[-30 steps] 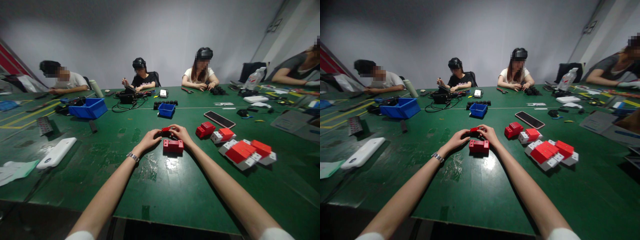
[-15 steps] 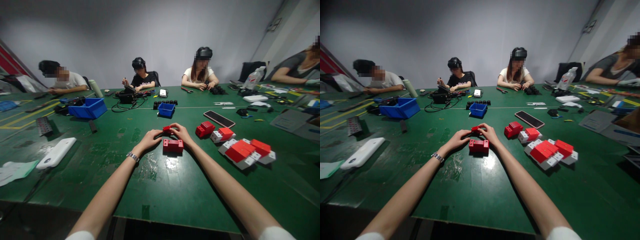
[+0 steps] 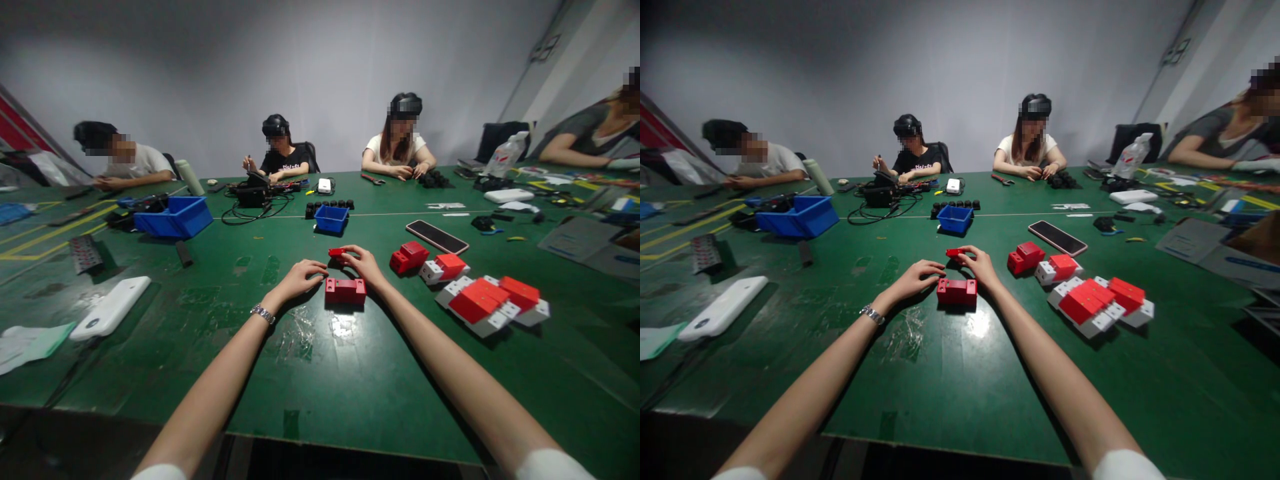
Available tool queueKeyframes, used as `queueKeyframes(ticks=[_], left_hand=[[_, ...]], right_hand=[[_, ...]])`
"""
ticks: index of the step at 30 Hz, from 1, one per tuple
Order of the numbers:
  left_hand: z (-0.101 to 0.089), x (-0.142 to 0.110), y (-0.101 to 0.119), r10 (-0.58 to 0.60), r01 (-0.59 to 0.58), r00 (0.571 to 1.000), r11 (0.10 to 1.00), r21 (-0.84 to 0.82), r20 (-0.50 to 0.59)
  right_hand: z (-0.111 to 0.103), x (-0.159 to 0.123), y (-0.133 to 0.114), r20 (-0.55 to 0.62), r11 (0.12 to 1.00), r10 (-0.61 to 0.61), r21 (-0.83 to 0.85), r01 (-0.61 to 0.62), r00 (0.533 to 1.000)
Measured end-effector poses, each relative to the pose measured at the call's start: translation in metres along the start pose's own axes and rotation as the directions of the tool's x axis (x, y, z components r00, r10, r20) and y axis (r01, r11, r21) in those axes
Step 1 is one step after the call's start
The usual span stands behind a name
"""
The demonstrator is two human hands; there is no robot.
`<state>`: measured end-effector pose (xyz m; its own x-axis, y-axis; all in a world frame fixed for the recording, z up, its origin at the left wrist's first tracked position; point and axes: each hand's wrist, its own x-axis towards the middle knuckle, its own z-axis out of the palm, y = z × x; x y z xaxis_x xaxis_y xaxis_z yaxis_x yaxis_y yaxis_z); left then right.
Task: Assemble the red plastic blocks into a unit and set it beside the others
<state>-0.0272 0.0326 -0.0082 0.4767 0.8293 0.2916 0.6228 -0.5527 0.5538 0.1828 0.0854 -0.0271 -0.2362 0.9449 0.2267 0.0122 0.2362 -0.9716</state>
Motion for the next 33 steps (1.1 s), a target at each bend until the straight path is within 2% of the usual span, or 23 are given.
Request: queueKeyframes(ticks=[3,6,9,13,21,33], left_hand=[[0.001,0.000,0.003,0.006,-0.006,1.000,0.998,-0.064,0.008],[0.002,0.000,0.009,0.001,0.003,1.000,0.979,-0.206,0.020],[0.003,0.001,0.013,-0.052,0.051,0.999,0.943,-0.328,0.007],[0.002,0.001,0.017,-0.097,0.097,0.995,0.905,-0.414,0.021],[-0.004,0.002,0.013,-0.034,0.119,0.983,0.869,-0.480,0.181],[-0.003,0.002,0.012,-0.040,0.141,0.976,0.863,-0.485,0.214]], right_hand=[[-0.001,0.001,0.002,-0.003,0.995,0.033,0.092,-0.033,0.999],[-0.003,0.002,0.002,-0.024,0.988,0.063,0.140,-0.059,0.998],[-0.004,0.002,0.001,-0.045,0.981,0.091,0.177,-0.082,0.995],[-0.004,0.001,0.000,-0.053,0.964,0.106,0.249,-0.089,0.993],[-0.003,0.002,0.001,-0.069,0.948,0.087,0.312,-0.061,0.994],[-0.003,0.001,0.002,-0.067,0.960,0.026,0.279,-0.006,0.997]])
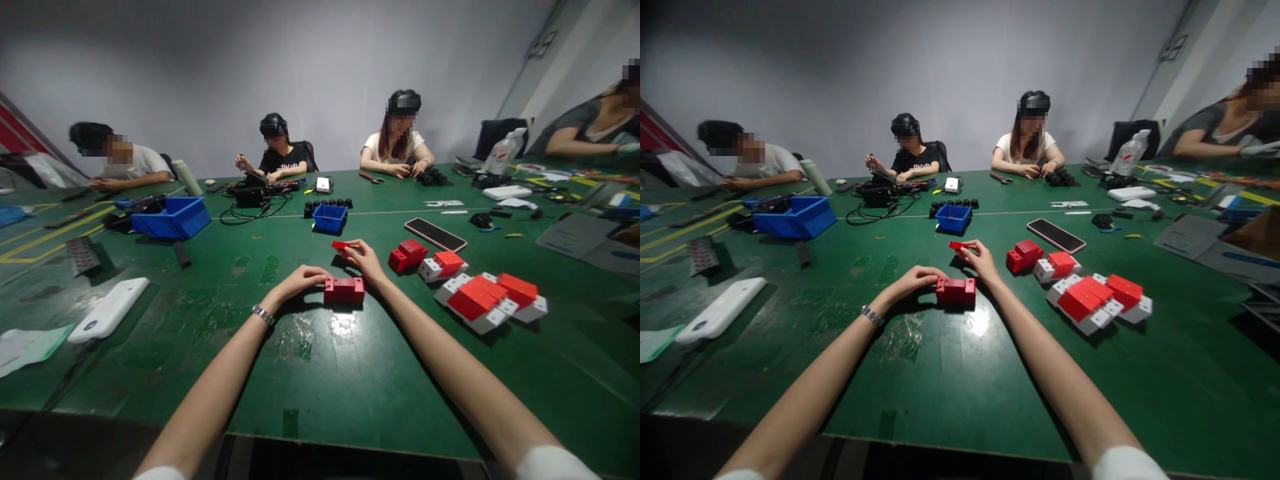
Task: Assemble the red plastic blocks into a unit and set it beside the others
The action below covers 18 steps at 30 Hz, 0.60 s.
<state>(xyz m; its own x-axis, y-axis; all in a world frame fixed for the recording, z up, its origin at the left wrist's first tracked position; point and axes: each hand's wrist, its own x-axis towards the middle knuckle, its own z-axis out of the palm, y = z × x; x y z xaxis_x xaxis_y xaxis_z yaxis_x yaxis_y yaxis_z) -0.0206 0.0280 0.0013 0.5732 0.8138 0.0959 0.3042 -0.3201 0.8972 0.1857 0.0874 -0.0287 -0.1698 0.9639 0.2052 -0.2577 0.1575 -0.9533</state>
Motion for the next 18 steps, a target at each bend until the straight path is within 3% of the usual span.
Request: queueKeyframes(ticks=[8,18], left_hand=[[0.0001,-0.0005,0.0005,0.011,-0.011,1.000,1.000,0.019,0.001],[0.0005,-0.0001,-0.0013,0.001,-0.001,1.000,1.000,0.026,0.014]], right_hand=[[-0.0014,0.0005,0.0019,-0.023,1.000,0.002,-0.027,-0.003,1.000],[-0.0044,0.0056,0.0044,-0.083,0.985,0.104,0.144,-0.091,0.991]])
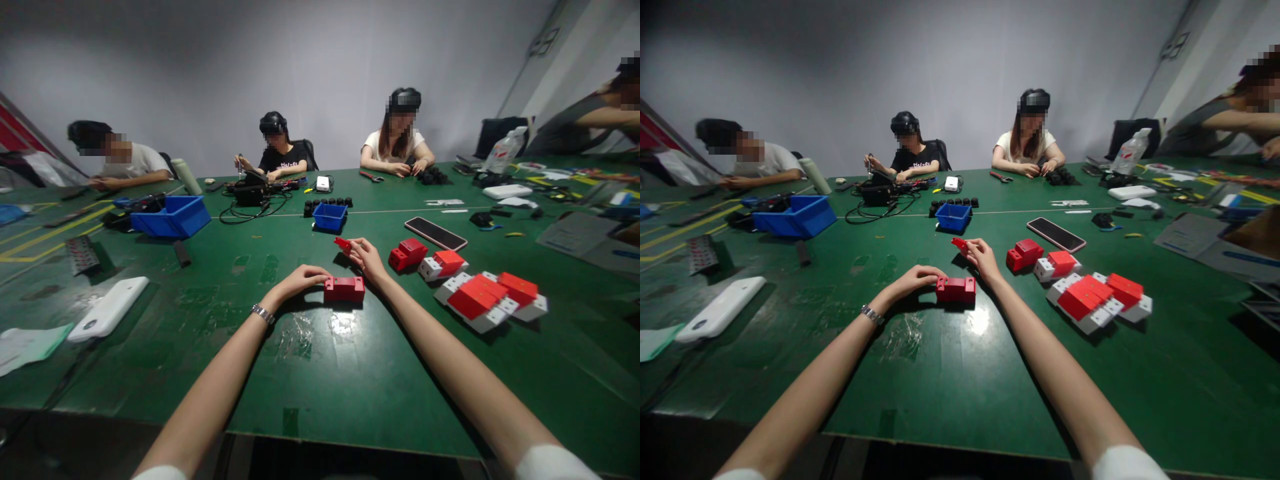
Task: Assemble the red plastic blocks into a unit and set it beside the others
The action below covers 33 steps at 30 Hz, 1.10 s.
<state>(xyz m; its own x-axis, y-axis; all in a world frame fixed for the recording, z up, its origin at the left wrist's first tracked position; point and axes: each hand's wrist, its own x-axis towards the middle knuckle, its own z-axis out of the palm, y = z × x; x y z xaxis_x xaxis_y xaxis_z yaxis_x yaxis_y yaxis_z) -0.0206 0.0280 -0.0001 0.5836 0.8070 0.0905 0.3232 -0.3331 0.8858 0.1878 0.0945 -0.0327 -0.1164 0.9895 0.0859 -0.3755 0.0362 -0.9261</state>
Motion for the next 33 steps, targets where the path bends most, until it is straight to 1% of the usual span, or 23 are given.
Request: queueKeyframes(ticks=[2,6,10,14,23,33], left_hand=[[0.001,0.001,-0.002,-0.002,0.001,1.000,1.000,-0.030,-0.009],[0.003,0.002,-0.008,-0.015,0.010,0.999,0.991,-0.130,-0.037],[0.003,0.003,-0.011,-0.021,0.017,0.999,0.992,-0.122,-0.036],[0.002,0.003,-0.010,-0.018,0.013,0.999,0.990,-0.140,-0.034],[0.001,0.001,-0.001,-0.034,0.033,0.999,0.999,-0.008,-0.019],[0.001,0.000,0.002,-0.020,0.020,1.000,0.999,0.035,-0.006]], right_hand=[[-0.001,0.002,0.001,-0.014,1.000,0.013,0.025,-0.012,1.000],[-0.002,0.002,0.001,-0.007,0.998,-0.001,0.056,0.001,1.000],[-0.004,0.001,0.000,-0.003,0.998,-0.007,0.056,0.007,1.000],[-0.005,0.002,0.000,-0.033,0.998,0.005,0.057,-0.004,0.999],[-0.006,0.004,0.001,-0.051,0.998,-0.023,0.049,0.026,0.998],[-0.008,0.005,0.003,-0.033,0.994,-0.014,0.105,0.017,0.999]])
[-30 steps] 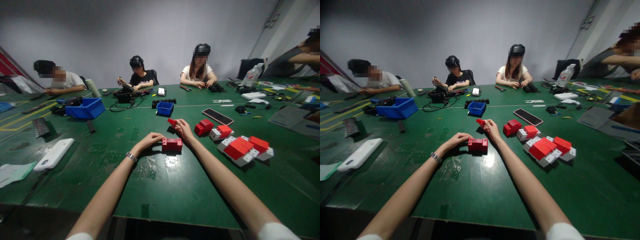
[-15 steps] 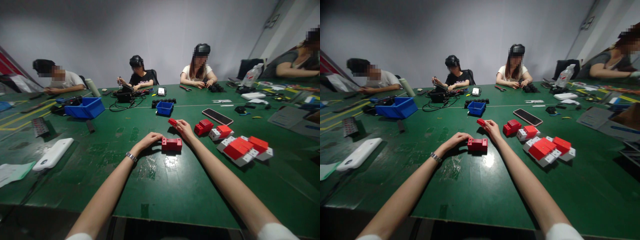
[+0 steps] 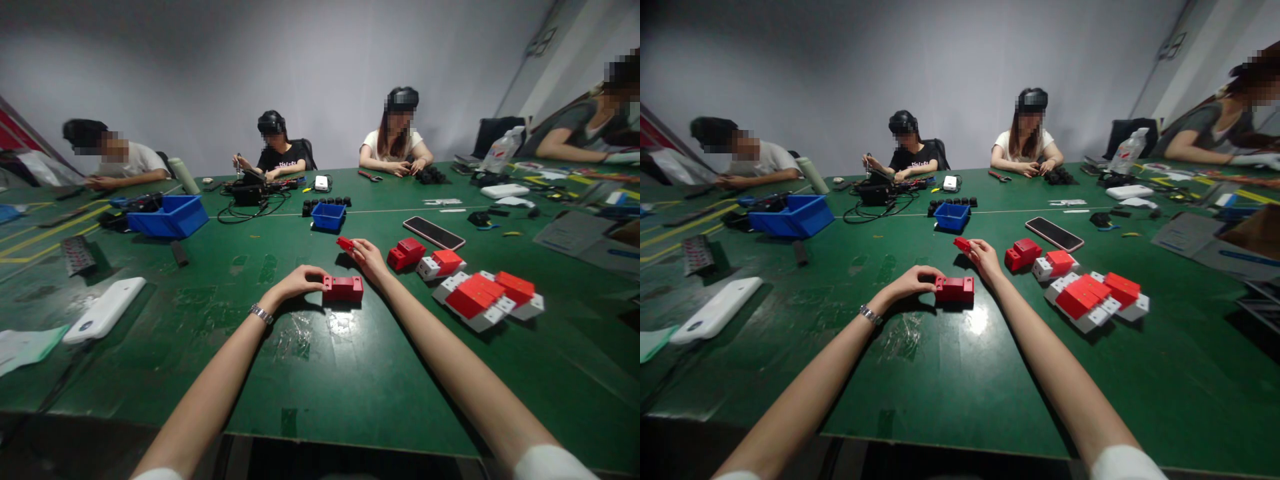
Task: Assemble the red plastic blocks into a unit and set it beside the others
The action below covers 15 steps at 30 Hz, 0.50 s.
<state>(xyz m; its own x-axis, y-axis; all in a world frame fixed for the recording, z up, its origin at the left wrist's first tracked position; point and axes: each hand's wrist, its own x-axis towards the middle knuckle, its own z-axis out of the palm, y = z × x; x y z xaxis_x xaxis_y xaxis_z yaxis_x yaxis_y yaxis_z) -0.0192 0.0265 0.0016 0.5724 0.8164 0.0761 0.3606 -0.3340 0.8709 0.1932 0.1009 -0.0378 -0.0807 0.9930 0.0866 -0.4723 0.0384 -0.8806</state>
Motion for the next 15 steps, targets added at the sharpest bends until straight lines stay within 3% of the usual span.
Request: queueKeyframes(ticks=[15], left_hand=[[-0.0003,0.0022,-0.0045,0.027,-0.028,1.000,1.000,0.007,0.014]], right_hand=[[-0.0009,0.0006,0.0004,-0.010,1.000,0.005,-0.030,-0.005,1.000]])
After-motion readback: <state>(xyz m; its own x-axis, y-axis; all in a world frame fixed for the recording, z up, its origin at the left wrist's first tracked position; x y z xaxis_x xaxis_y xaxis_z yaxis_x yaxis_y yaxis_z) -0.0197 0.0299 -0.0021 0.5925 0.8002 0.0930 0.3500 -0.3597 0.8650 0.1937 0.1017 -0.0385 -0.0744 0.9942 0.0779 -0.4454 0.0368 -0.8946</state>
